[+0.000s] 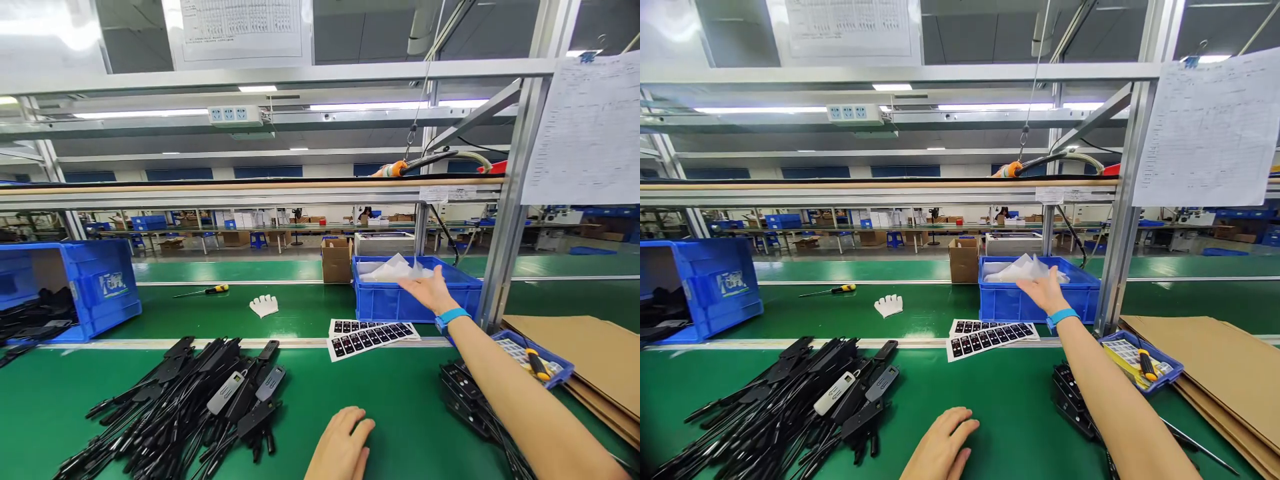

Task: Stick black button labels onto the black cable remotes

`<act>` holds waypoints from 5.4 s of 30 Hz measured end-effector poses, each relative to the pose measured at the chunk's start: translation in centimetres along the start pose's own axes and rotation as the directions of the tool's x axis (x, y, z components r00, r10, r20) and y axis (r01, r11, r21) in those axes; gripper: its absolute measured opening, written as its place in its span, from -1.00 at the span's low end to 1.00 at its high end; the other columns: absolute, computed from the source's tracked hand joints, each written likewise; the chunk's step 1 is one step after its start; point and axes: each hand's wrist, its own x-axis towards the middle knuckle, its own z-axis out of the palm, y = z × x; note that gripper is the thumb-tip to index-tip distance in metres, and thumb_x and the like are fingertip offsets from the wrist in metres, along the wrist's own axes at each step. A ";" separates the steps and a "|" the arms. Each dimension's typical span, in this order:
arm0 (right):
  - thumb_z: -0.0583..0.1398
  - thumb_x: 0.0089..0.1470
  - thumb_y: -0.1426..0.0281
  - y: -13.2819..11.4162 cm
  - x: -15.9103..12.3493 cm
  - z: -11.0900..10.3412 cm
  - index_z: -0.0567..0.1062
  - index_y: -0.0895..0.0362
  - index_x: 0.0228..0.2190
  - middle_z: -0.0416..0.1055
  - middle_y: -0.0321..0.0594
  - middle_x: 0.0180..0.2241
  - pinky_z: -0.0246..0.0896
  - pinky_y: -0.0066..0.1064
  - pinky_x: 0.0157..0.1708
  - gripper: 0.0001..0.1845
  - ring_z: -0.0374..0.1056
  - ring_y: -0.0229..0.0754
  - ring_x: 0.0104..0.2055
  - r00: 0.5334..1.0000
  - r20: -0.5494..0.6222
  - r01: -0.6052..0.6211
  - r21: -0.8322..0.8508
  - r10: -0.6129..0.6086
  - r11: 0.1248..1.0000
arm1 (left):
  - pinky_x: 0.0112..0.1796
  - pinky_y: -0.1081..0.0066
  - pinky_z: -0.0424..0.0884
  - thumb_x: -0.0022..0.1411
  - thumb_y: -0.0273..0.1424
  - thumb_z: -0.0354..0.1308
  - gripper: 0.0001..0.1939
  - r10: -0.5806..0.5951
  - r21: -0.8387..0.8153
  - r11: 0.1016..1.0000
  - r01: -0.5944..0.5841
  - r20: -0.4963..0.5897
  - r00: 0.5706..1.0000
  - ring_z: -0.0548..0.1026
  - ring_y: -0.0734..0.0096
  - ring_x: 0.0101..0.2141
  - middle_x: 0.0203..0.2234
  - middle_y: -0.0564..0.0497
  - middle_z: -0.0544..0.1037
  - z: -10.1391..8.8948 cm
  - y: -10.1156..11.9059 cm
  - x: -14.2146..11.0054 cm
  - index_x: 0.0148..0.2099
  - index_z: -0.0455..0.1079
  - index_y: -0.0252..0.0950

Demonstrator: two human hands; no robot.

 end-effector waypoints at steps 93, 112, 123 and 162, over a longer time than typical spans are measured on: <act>0.13 0.05 0.41 7.7 -30.7 3.3 0.48 0.21 -0.43 0.35 -0.31 -0.53 -0.09 -0.53 -0.47 -0.85 0.13 -0.37 -0.48 0.717 0.581 0.287 -0.749 0.384 0.597 | -0.38 0.43 0.18 0.33 -0.36 -0.07 -0.76 -0.099 -0.034 0.992 0.118 0.349 0.932 0.40 0.39 -0.37 -0.38 0.01 0.45 -2.8 9.6 -4.0 -0.33 0.31 -0.36; 0.13 -0.04 0.47 7.8 -29.5 -0.8 0.50 0.22 -0.51 0.42 -0.18 -0.47 -0.11 -0.47 -0.44 -0.85 0.23 -0.28 -0.43 0.788 0.511 0.334 -0.824 0.344 0.458 | -0.30 0.22 0.35 0.34 -0.21 -0.09 -0.68 -0.117 0.147 0.987 0.072 0.329 0.937 0.44 0.17 -0.29 -0.30 -0.03 0.42 -1.3 10.9 -1.5 -0.20 0.35 -0.34; 0.16 -0.02 0.48 7.2 -28.6 -2.4 0.53 0.25 -0.48 0.45 -0.14 -0.41 -0.03 -0.45 -0.36 -0.86 0.31 -0.21 -0.35 0.778 0.519 0.368 -0.833 0.354 0.412 | -0.35 0.31 0.24 0.34 -0.22 -0.08 -0.70 -0.145 0.136 0.985 0.103 0.346 0.927 0.44 0.20 -0.29 -0.28 -0.02 0.43 -1.6 11.0 -1.2 -0.22 0.34 -0.33; 0.14 -0.03 0.54 7.3 -28.7 -0.7 0.45 0.19 -0.41 0.41 -0.32 -0.47 -0.03 -0.54 -0.43 -0.90 0.26 -0.34 -0.42 0.776 0.545 0.323 -0.775 0.317 0.543 | -0.36 0.53 0.19 0.22 -0.37 0.07 -0.85 -0.070 -0.184 0.973 0.142 0.352 0.933 0.42 0.53 -0.37 -0.37 0.16 0.51 -2.2 11.0 0.9 -0.25 0.46 -0.22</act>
